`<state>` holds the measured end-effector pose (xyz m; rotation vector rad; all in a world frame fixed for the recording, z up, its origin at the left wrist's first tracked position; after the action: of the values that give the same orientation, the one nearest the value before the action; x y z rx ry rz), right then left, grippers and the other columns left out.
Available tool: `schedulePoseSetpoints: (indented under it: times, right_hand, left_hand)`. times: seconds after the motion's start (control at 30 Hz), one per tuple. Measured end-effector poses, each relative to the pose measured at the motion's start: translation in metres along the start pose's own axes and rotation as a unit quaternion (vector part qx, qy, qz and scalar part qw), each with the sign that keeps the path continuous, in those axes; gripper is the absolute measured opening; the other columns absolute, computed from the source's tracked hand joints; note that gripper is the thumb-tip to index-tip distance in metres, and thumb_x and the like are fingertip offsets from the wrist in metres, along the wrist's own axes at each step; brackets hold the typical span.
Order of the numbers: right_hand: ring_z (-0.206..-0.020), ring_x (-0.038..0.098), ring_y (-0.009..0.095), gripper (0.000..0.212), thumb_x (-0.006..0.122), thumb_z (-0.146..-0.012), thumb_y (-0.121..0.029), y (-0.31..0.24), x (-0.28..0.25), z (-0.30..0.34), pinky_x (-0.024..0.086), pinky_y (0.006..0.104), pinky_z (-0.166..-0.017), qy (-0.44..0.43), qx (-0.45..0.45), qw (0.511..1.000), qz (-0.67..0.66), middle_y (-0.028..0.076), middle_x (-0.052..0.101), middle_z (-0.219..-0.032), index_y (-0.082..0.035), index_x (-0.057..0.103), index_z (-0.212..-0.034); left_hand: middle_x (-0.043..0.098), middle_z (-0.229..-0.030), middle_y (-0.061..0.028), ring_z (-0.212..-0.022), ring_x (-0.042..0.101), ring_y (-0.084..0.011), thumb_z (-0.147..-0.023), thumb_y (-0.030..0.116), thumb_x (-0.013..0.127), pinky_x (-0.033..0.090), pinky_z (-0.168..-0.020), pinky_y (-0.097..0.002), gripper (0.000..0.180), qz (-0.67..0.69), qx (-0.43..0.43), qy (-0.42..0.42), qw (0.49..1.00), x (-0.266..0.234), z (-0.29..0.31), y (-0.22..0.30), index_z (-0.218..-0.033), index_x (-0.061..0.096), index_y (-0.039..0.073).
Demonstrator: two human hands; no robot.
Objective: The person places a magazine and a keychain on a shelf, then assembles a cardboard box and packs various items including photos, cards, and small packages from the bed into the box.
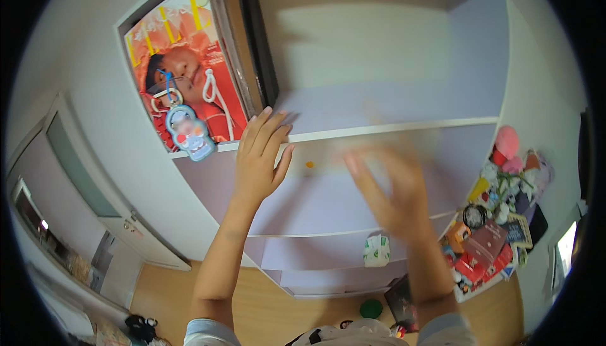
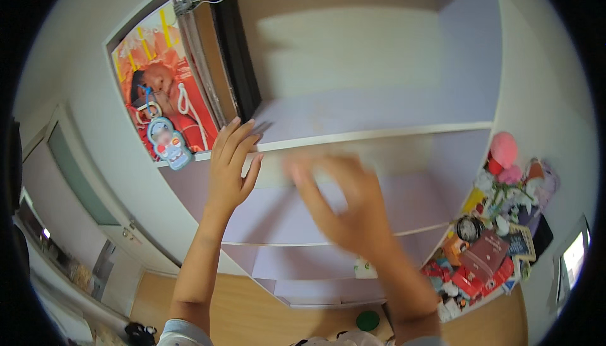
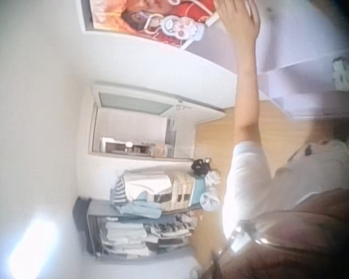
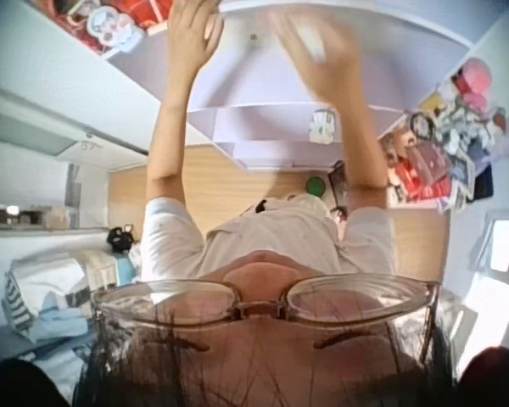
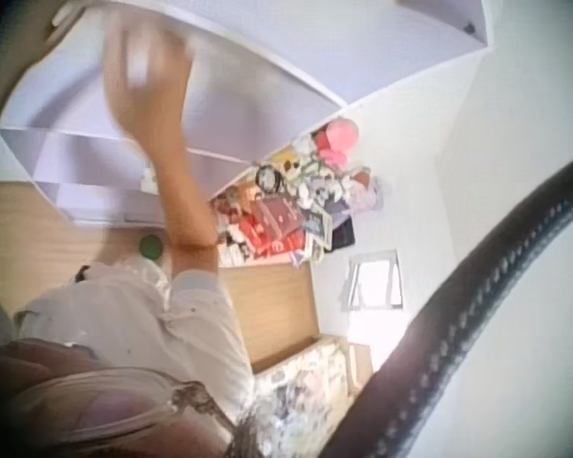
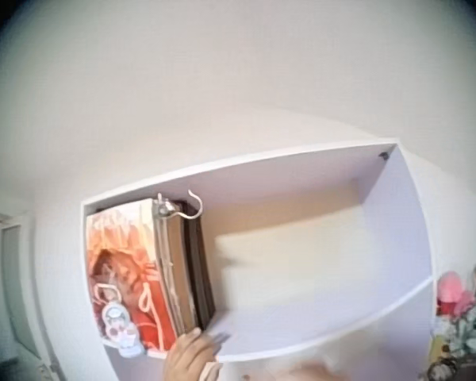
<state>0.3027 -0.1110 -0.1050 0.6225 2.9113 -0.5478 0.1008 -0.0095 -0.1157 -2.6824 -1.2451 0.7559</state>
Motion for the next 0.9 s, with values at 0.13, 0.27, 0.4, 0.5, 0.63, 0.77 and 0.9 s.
schedulePoseSetpoints:
  times: [0.13,0.27,0.4,0.5,0.63,0.77,0.9]
  right_hand:
    - [-0.088,0.063,0.015,0.014,0.063,-0.093,-0.008,0.013,0.006,0.208,0.047,0.03,-0.086,0.038,0.389,0.845,-0.364,0.006,0.071,-0.094,-0.001,0.068,-0.104]
    - [-0.082,0.065,0.016,0.022,0.062,-0.095,-0.02,0.006,0.06,0.469,0.051,0.0301,-0.076,0.011,0.567,0.801,-0.192,0.007,0.071,-0.091,-0.001,0.068,-0.103]
    - [-0.073,0.064,0.014,0.02,0.063,-0.093,-0.021,-0.12,0.049,0.519,0.052,0.0291,-0.068,-0.106,0.614,0.775,-0.106,0.008,0.072,-0.086,-0.002,0.07,-0.099]
    - [-0.072,0.064,0.014,0.016,0.06,-0.093,-0.014,-0.2,0.003,0.515,0.052,0.0288,-0.068,-0.092,0.68,0.727,0.025,0.008,0.071,-0.082,-0.004,0.07,-0.099]
    - [-0.091,0.065,0.02,0.03,0.054,-0.098,-0.019,-0.286,-0.025,0.589,0.053,0.0325,-0.08,0.5,0.534,0.671,-0.12,0.008,0.067,-0.105,-0.004,0.059,-0.124]
    - [-0.126,0.051,0.026,0.056,0.036,-0.104,-0.046,-0.393,-0.061,0.575,0.041,0.0402,-0.106,0.695,0.267,0.579,-0.332,0.014,0.051,-0.138,-0.004,0.043,-0.14]
    - [-0.129,0.049,0.027,0.054,0.034,-0.105,-0.043,-0.521,-0.083,0.602,0.038,0.0429,-0.108,0.768,0.292,0.569,-0.037,0.017,0.049,-0.141,-0.003,0.047,-0.138]
  left_hand:
    - [0.044,-0.145,-0.0145,-0.139,0.035,-0.0348,-0.085,0.012,0.068,0.026,-0.112,-0.0528,0.06,0.045,-0.031,-0.002,0.999,0.038,0.017,0.045,-0.139,0.045,0.0]
    - [0.048,-0.14,-0.0201,-0.133,0.043,-0.0336,-0.087,0.01,0.066,0.029,-0.111,-0.0504,0.058,0.274,-0.054,-0.059,0.958,0.062,0.101,0.145,-0.141,0.045,0.0]
    - [0.064,-0.117,-0.0157,-0.104,0.061,-0.0324,-0.088,0.001,0.057,0.042,-0.1,-0.0401,0.04,0.646,-0.093,-0.346,0.674,0.063,0.211,0.282,-0.127,0.061,0.005]
    - [0.063,-0.118,-0.0169,-0.103,0.061,-0.0284,-0.087,-0.008,0.05,0.043,-0.098,-0.0367,0.043,0.771,-0.079,-0.43,0.463,-0.014,0.22,0.401,-0.128,0.06,0.003]
    - [0.051,-0.137,-0.017,-0.126,0.049,-0.0305,-0.088,-0.003,0.05,0.037,-0.106,-0.0393,0.05,0.762,0.185,-0.446,0.433,-0.15,0.24,0.515,-0.137,0.052,0.004]
    - [0.042,-0.15,-0.013,-0.143,0.031,-0.0325,-0.094,0.035,0.056,0.011,-0.117,-0.0542,0.058,0.686,0.446,-0.362,0.446,-0.22,0.336,0.574,-0.145,0.045,0.01]
    - [0.05,-0.145,-0.0098,-0.138,0.04,-0.0266,-0.088,0.039,0.065,0.003,-0.115,-0.0648,0.075,0.541,0.545,-0.355,0.534,-0.246,0.405,0.64,-0.151,0.034,0.014]
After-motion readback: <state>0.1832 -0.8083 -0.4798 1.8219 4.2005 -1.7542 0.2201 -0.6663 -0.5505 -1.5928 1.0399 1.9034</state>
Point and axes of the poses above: each hand's wrist, its own z-axis away from the middle knuckle, its own x-axis out of the palm, y = z × x, the point moved 5 cm from there along -z, towards the middle knuckle
